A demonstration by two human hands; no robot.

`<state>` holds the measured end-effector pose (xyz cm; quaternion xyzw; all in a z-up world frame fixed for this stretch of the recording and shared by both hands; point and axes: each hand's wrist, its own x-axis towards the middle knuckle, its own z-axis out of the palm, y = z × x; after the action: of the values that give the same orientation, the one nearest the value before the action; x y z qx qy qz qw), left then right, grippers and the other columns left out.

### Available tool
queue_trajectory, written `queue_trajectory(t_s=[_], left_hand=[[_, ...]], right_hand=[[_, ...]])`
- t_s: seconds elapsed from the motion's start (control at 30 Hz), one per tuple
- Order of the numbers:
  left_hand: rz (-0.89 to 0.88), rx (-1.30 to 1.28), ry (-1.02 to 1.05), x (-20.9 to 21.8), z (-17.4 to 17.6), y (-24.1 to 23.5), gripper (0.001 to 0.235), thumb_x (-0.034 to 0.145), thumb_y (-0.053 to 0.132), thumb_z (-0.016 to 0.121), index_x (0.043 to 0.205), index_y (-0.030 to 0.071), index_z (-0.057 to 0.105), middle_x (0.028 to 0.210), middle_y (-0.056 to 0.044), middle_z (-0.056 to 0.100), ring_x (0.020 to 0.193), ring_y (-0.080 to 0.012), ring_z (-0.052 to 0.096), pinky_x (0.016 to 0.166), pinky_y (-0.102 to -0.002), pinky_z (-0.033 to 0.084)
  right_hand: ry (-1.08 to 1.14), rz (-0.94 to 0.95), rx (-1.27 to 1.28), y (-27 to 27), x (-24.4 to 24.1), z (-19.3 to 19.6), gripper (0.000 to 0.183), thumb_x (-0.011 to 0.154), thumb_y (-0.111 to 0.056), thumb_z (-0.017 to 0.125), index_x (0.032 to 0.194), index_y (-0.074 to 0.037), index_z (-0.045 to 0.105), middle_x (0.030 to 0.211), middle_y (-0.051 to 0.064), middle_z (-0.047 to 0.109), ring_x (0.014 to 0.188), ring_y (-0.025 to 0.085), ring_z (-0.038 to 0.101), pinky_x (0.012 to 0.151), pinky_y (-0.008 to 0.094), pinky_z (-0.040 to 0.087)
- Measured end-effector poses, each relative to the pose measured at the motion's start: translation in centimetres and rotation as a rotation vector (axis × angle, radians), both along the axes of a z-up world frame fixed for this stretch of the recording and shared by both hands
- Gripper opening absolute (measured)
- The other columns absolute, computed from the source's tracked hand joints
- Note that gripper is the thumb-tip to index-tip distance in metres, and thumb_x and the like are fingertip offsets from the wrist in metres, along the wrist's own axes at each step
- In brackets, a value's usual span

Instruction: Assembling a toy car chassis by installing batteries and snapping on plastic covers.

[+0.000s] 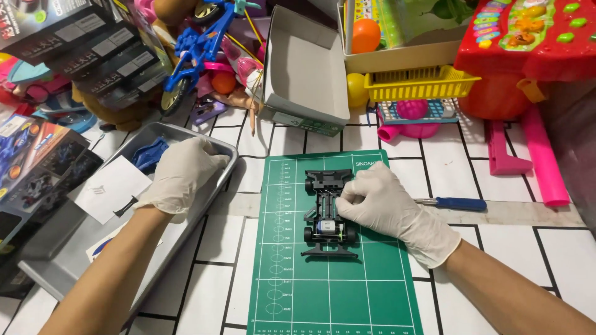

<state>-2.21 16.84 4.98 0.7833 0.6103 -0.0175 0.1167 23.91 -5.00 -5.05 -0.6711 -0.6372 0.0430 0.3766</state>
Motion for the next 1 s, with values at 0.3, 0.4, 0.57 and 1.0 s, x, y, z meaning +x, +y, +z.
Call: queue_trajectory(t_s=[0.3, 0.4, 0.57, 1.0], left_hand=[[0.005, -0.004, -0.072, -0.8, -2.7, 2.8, 0.052, 0.072, 0.041, 0.087, 0.119, 0.020, 0.078, 0.120, -0.017, 0.075, 0.117, -0.0392, 0.068, 0.096, -0.049, 0.056], [-0.005, 0.020, -0.099, -1.1, -3.5, 3.6, 0.056, 0.069, 0.041, 0.089, 0.120, 0.020, 0.077, 0.120, -0.016, 0.074, 0.118, -0.0400, 0.068, 0.095, -0.050, 0.056], [0.022, 0.060, -0.266, -0.1, 3.2, -2.5, 0.047, 0.069, 0.032, 0.086, 0.116, 0.032, 0.077, 0.107, -0.009, 0.077, 0.106, -0.0325, 0.072, 0.090, -0.046, 0.058], [-0.040, -0.566, -1.349, 8.7, -4.6, -13.0, 0.044, 0.071, 0.008, 0.092, 0.110, 0.000, 0.073, 0.084, -0.013, 0.076, 0.075, -0.0103, 0.066, 0.070, -0.026, 0.058]], right_hand=[[0.034, 0.030, 0.122, -0.4, 0.0, 1.1, 0.038, 0.084, -0.026, 0.080, 0.050, -0.019, 0.063, 0.045, -0.003, 0.052, 0.050, 0.014, 0.056, 0.070, 0.025, 0.048], [0.139, -0.005, 0.165, -0.3, 0.1, 1.3, 0.038, 0.085, -0.024, 0.081, 0.051, -0.019, 0.063, 0.044, -0.003, 0.052, 0.048, 0.014, 0.055, 0.069, 0.025, 0.047], [0.350, -0.036, 0.137, -0.7, -0.4, 3.7, 0.023, 0.088, -0.018, 0.078, 0.066, -0.020, 0.073, 0.054, -0.002, 0.064, 0.054, 0.013, 0.058, 0.070, 0.026, 0.050], [0.374, 0.257, 0.163, -1.6, -1.5, 6.1, 0.067, 0.074, -0.019, 0.091, 0.137, -0.017, 0.067, 0.143, 0.010, 0.065, 0.116, 0.025, 0.071, 0.096, 0.035, 0.056]])
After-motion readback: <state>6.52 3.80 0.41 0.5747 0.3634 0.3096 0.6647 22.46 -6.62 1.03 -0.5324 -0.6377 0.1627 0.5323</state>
